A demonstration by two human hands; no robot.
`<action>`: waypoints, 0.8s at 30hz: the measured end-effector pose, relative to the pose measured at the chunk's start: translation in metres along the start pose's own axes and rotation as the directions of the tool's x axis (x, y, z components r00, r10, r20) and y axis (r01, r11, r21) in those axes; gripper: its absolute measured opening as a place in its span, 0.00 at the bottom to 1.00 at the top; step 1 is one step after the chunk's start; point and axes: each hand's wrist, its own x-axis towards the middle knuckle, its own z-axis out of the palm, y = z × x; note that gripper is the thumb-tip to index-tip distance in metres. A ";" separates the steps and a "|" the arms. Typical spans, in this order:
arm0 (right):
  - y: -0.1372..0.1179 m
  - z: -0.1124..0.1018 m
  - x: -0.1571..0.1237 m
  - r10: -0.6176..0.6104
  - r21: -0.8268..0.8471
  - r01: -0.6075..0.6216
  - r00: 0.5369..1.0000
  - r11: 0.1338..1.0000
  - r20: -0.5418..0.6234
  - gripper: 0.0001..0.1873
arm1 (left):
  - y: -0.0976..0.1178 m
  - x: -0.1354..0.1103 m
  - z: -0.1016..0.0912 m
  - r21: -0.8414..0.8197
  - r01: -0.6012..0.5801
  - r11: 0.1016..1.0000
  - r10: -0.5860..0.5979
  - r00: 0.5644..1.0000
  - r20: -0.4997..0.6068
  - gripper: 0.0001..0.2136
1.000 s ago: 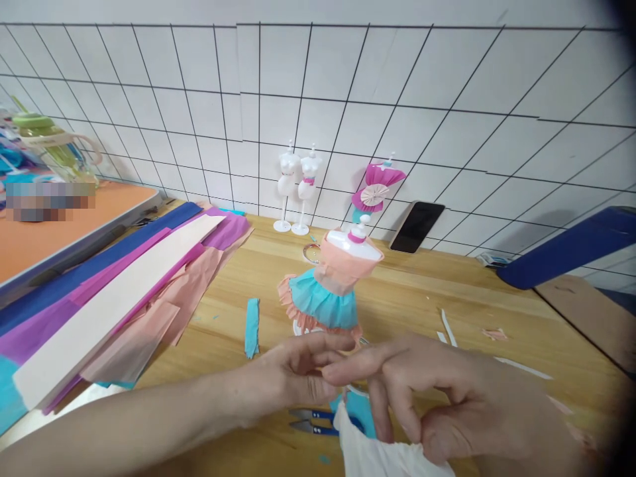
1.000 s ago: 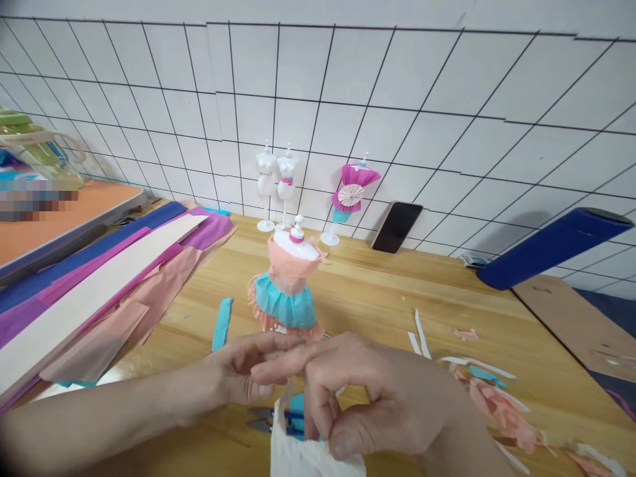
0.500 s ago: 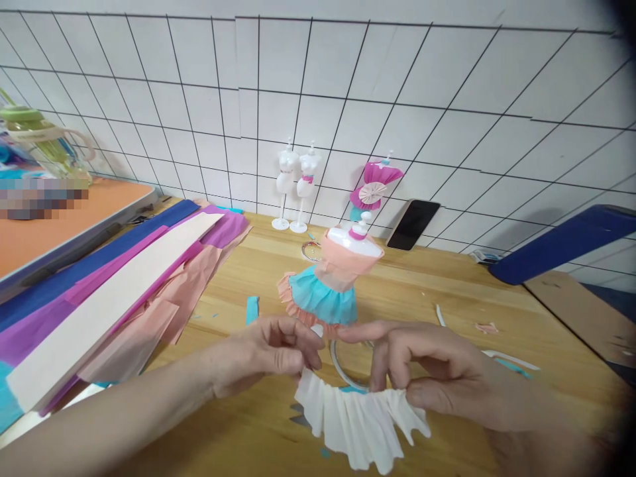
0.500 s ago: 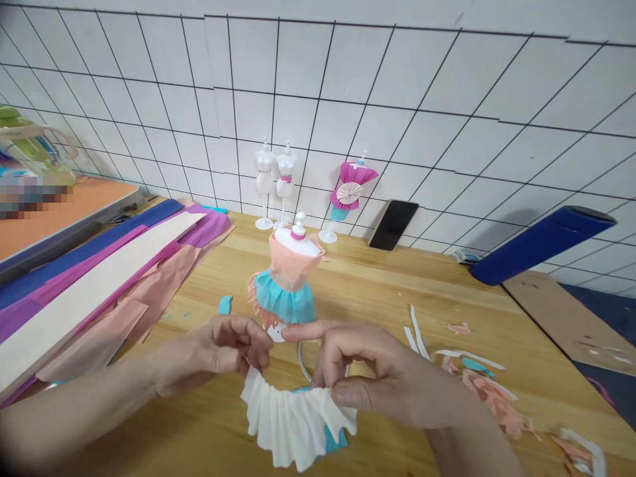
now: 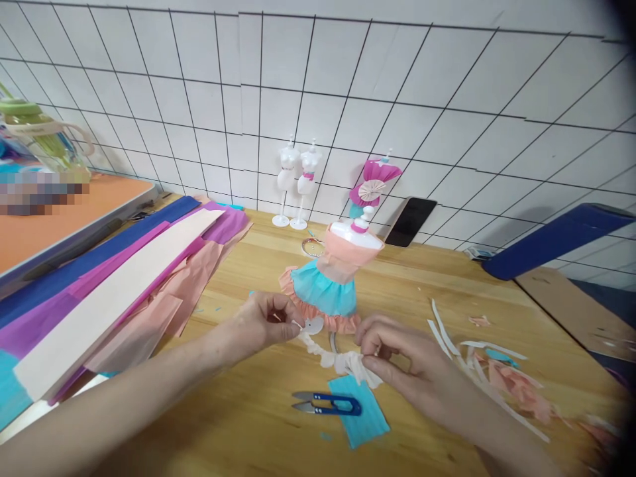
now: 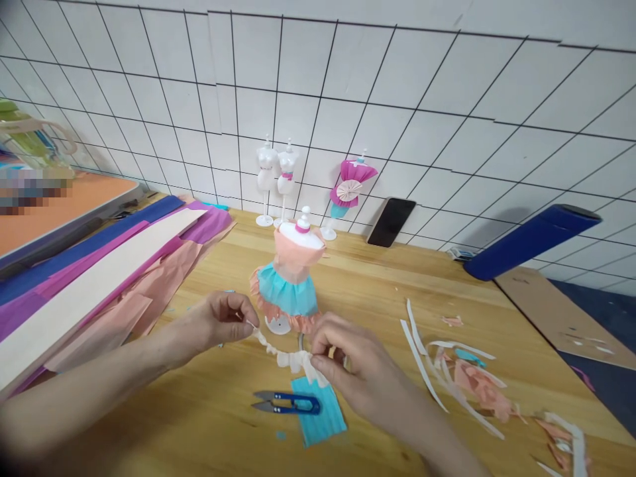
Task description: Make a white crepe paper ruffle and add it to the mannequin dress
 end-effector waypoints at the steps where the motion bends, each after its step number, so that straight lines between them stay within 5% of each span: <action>1: 0.001 0.002 0.000 0.005 -0.019 -0.005 1.000 1.000 -0.015 0.09 | 0.001 0.001 0.000 0.021 -0.021 1.000 0.022 1.000 -0.007 0.06; 14: 0.002 -0.007 0.012 0.081 0.018 -0.080 0.992 0.997 -0.094 0.05 | 0.004 0.010 0.011 -0.089 -0.092 0.992 0.076 0.982 -0.172 0.06; 24: 0.002 0.001 0.011 0.129 0.048 -0.121 0.973 0.991 -0.194 0.07 | 0.000 0.001 0.016 -0.095 -0.137 0.986 0.120 0.978 -0.171 0.04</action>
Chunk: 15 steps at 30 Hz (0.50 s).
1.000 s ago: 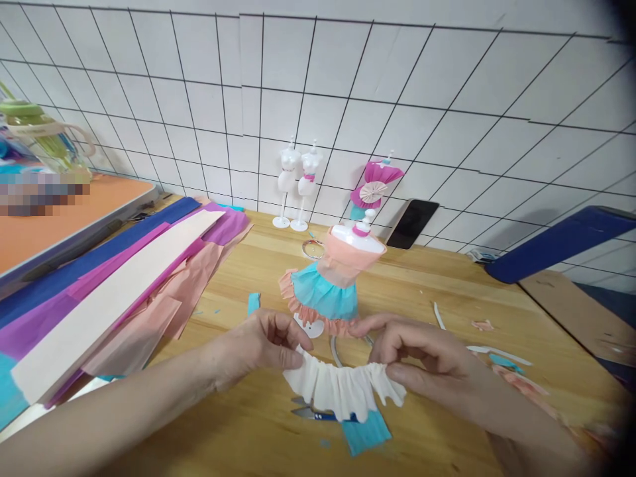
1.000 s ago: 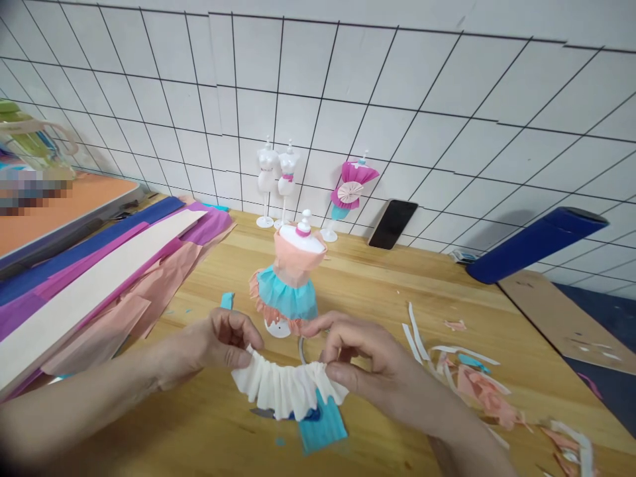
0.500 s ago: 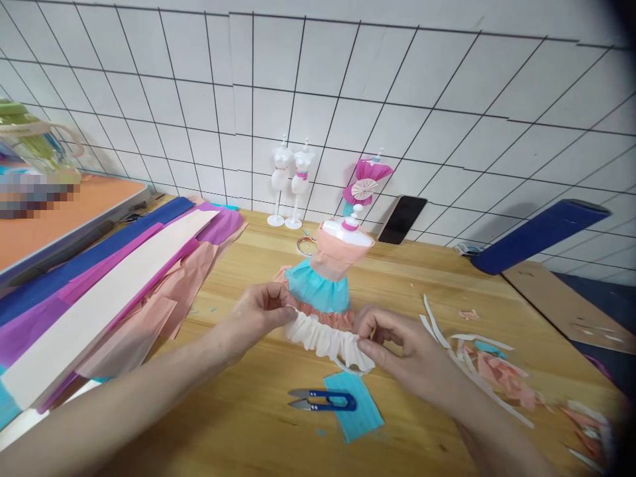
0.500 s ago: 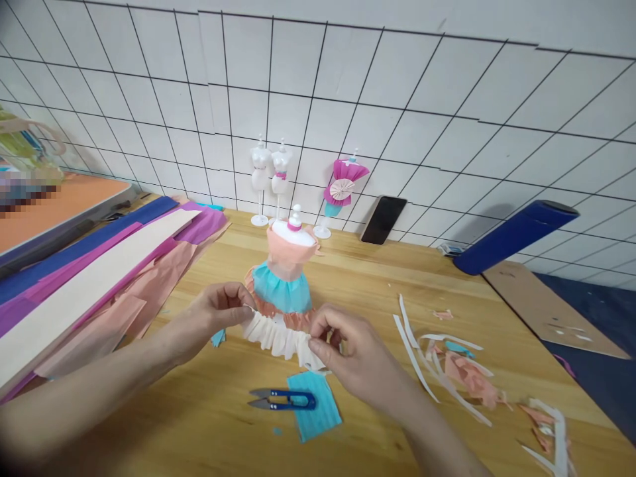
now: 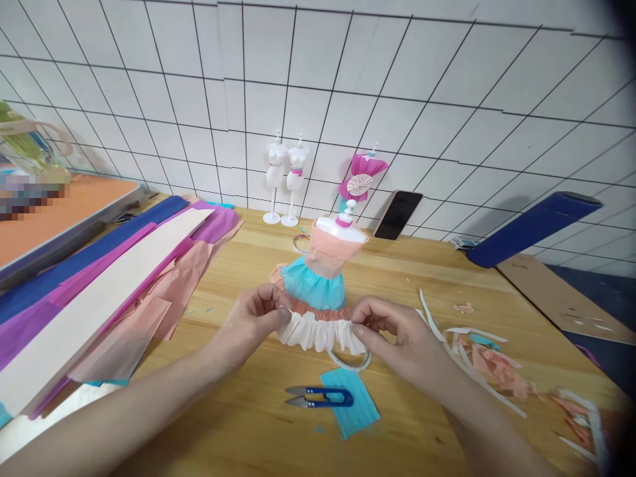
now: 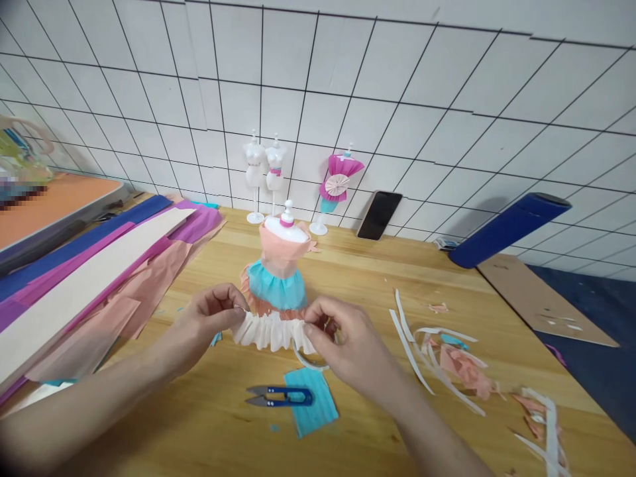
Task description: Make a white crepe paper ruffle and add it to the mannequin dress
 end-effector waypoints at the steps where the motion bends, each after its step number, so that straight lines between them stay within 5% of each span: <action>1: 0.000 0.001 0.000 0.012 -0.001 -0.012 1.000 1.000 -0.025 0.08 | -0.002 -0.001 0.000 -0.003 0.007 1.000 -0.007 1.000 -0.003 0.04; 15: 0.002 -0.003 0.000 -0.091 -0.224 0.075 0.994 0.972 -0.063 0.08 | -0.011 -0.002 0.005 0.068 -0.011 0.998 0.012 1.000 -0.015 0.05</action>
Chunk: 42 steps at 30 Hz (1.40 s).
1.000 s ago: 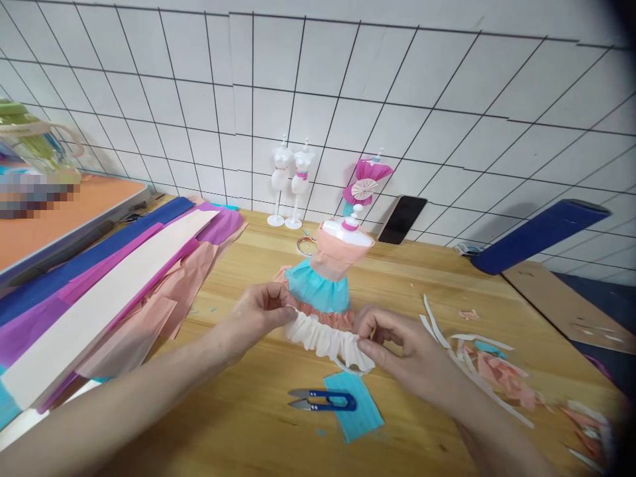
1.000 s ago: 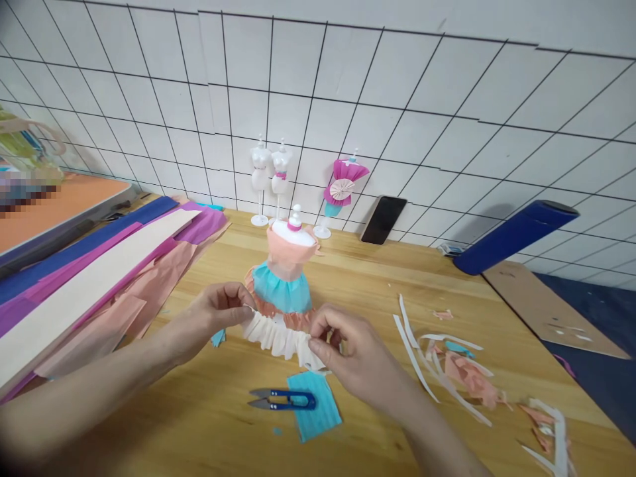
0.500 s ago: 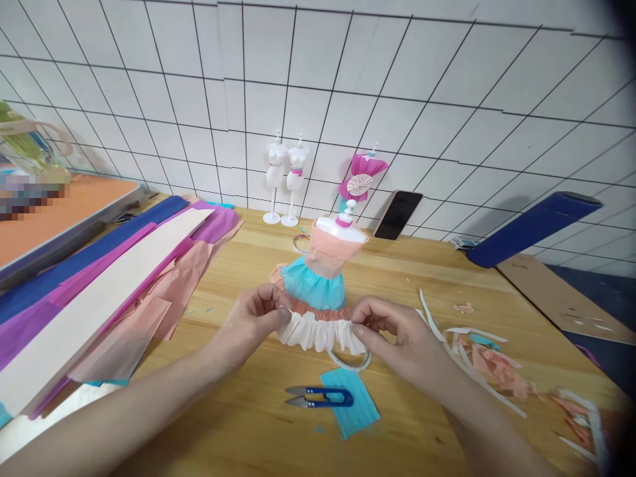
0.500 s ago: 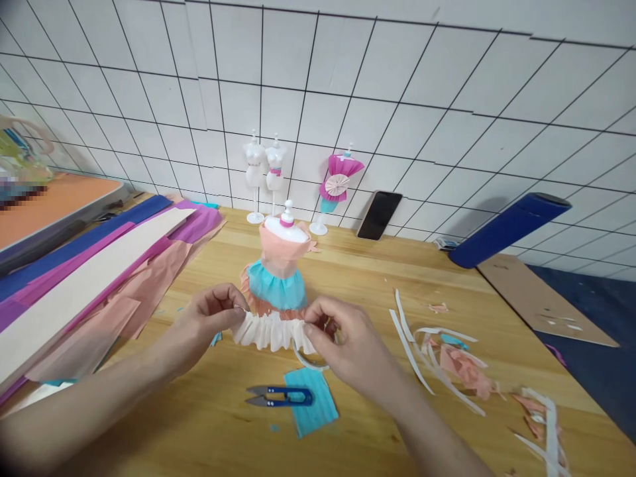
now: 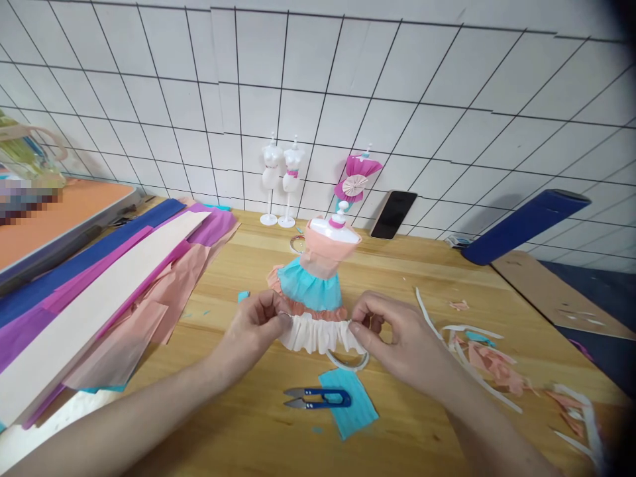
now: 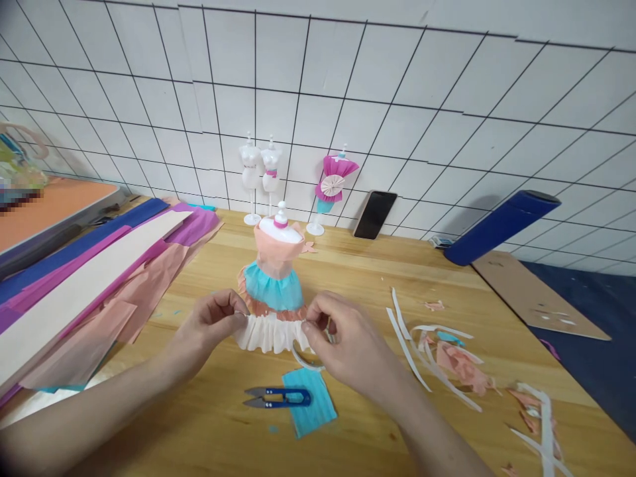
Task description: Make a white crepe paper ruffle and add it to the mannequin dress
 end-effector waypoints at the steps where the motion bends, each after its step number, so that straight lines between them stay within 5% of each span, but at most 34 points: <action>1: 0.001 -0.001 0.000 -0.010 -0.002 0.010 1.000 1.000 0.000 0.08 | 0.000 0.000 0.000 0.015 0.000 1.000 0.000 1.000 0.005 0.05; 11: 0.005 -0.009 0.011 -0.114 -0.009 0.114 0.993 0.993 -0.011 0.08 | 0.001 0.009 -0.002 0.059 -0.048 0.997 0.050 0.998 -0.030 0.06; 31: 0.011 -0.008 0.019 -0.119 0.098 0.117 0.993 0.988 0.018 0.07 | 0.007 0.012 -0.009 0.333 -0.179 0.926 0.210 0.976 -0.057 0.04; 42: 0.010 -0.007 0.020 -0.143 0.142 0.137 0.989 0.980 0.038 0.08 | 0.010 0.014 -0.009 0.333 -0.176 0.926 0.205 0.977 -0.054 0.03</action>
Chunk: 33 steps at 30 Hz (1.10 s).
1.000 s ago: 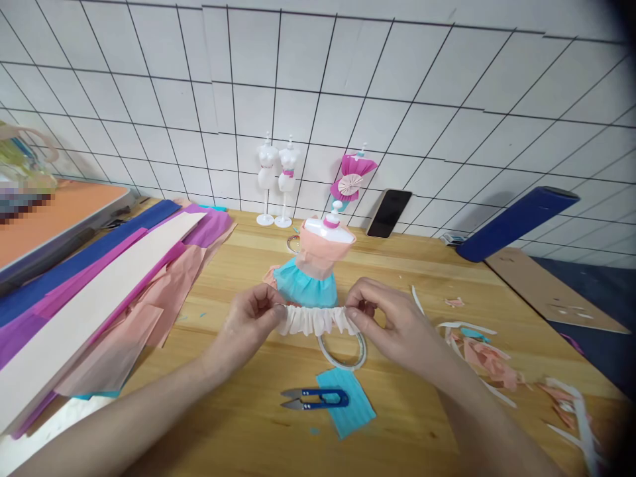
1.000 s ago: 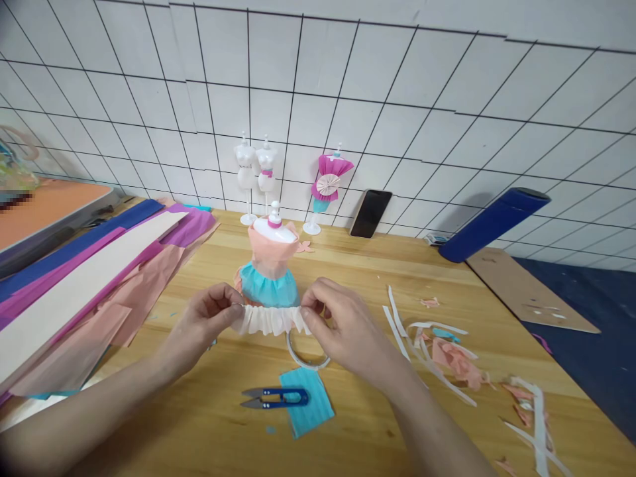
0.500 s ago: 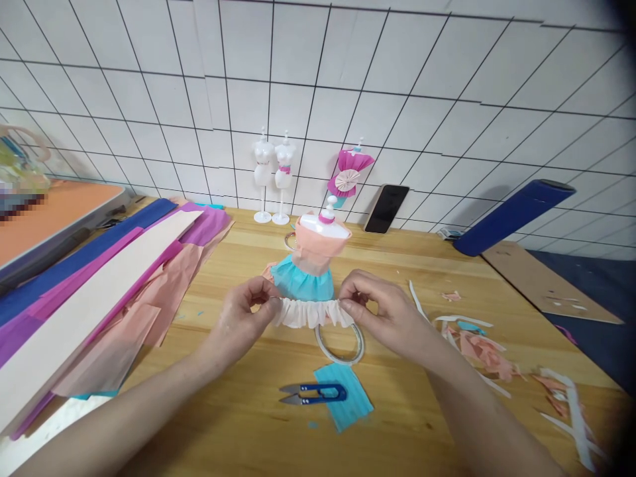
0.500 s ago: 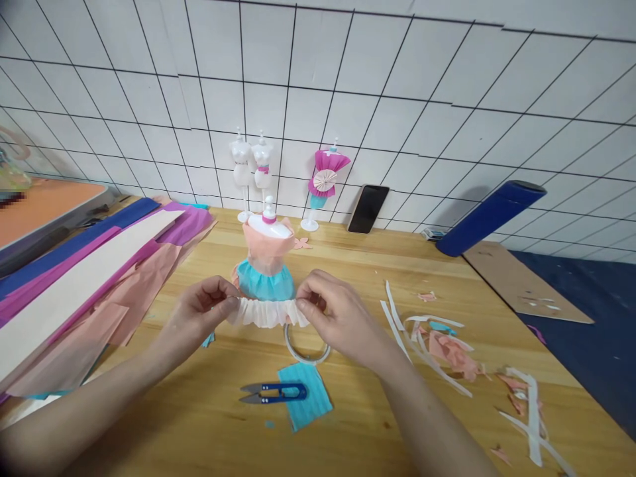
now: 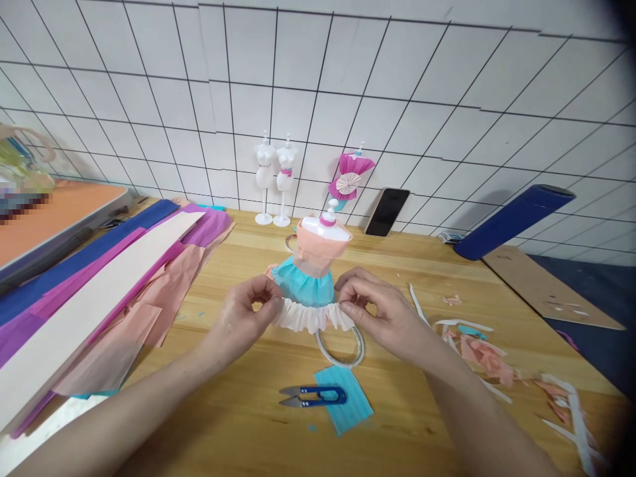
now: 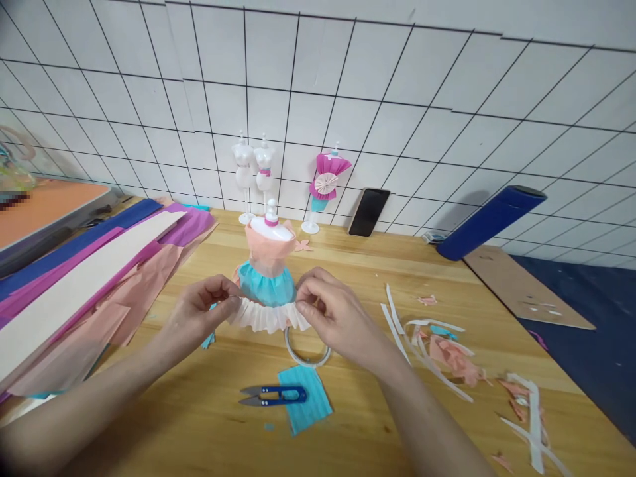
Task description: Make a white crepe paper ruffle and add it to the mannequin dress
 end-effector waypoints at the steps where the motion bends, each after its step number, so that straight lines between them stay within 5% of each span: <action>1: 0.000 0.000 0.000 0.002 -0.002 -0.002 1.000 1.000 -0.002 0.08 | 0.000 0.000 0.000 -0.004 0.004 1.000 -0.004 1.000 0.003 0.03; 9: 0.000 -0.002 -0.001 -0.003 0.037 0.002 1.000 0.999 0.025 0.08 | 0.007 0.005 -0.006 -0.132 0.094 0.987 -0.085 0.994 0.071 0.02; 20: 0.002 -0.002 0.005 0.034 0.029 -0.035 0.999 0.999 0.019 0.07 | 0.007 0.017 -0.010 0.037 0.001 0.999 -0.005 0.995 0.095 0.03; 27: -0.001 -0.003 0.004 0.107 0.070 -0.116 0.988 0.991 0.115 0.08 | 0.005 0.015 -0.009 -0.015 0.045 0.999 -0.042 0.986 0.160 0.02; 33: 0.004 -0.002 0.003 0.125 0.001 -0.126 0.987 0.992 0.101 0.07 | 0.008 0.013 -0.008 0.066 0.026 0.998 -0.032 0.994 0.101 0.03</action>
